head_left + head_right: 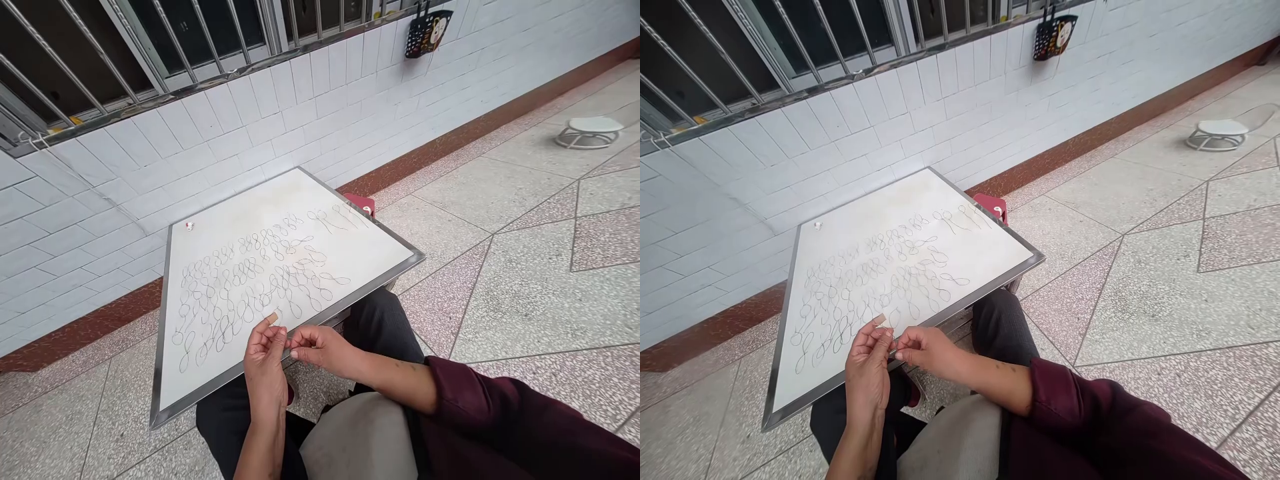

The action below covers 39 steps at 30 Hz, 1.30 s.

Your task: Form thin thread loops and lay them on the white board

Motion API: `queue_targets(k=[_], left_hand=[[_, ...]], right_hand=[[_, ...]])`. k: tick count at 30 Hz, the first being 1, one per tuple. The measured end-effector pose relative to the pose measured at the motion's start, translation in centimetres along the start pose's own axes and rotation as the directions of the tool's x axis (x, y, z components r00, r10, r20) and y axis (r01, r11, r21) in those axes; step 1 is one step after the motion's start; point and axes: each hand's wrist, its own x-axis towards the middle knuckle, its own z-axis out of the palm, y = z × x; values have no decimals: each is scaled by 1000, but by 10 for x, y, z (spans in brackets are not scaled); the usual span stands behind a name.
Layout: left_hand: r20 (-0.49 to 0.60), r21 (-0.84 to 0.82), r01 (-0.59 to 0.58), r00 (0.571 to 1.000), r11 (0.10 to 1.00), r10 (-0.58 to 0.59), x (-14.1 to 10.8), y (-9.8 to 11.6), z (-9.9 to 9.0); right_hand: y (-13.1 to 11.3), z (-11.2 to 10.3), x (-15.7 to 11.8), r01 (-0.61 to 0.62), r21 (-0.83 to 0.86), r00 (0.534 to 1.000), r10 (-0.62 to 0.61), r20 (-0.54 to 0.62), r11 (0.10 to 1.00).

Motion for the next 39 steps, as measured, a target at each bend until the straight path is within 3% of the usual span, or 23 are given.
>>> queue_targets(k=[5,15,23,27,30,33,36,39], left_hand=[[24,-1,21,1000,1000,-21,-2,0,-2],[126,151,52,989,987,-71,-1,2,-12],[90,97,37,995,995,-46,-3,3,-9],[60,64,8,998,998,-12,-3,5,-9],[42,55,-8,999,998,6,-4,3,-9],[15,47,-35,999,998,35,-5,-1,-7],[-23,32,-64,998,997,65,-5,-4,-6],[-59,37,-76,995,996,78,-6,-5,-5]], right_hand=[[1,0,-2,-45,52,999,44,19,998],[0,-2,-1,35,112,999,-37,17,993],[0,-1,-4,125,4,992,-125,1,992],[4,0,-5,144,-26,988,-143,53,989],[9,4,-5,151,-156,988,-147,39,976],[14,10,-5,195,-458,974,-227,-16,868],[19,16,-4,255,-748,940,-337,44,613],[22,20,-5,315,-882,902,-401,162,352]])
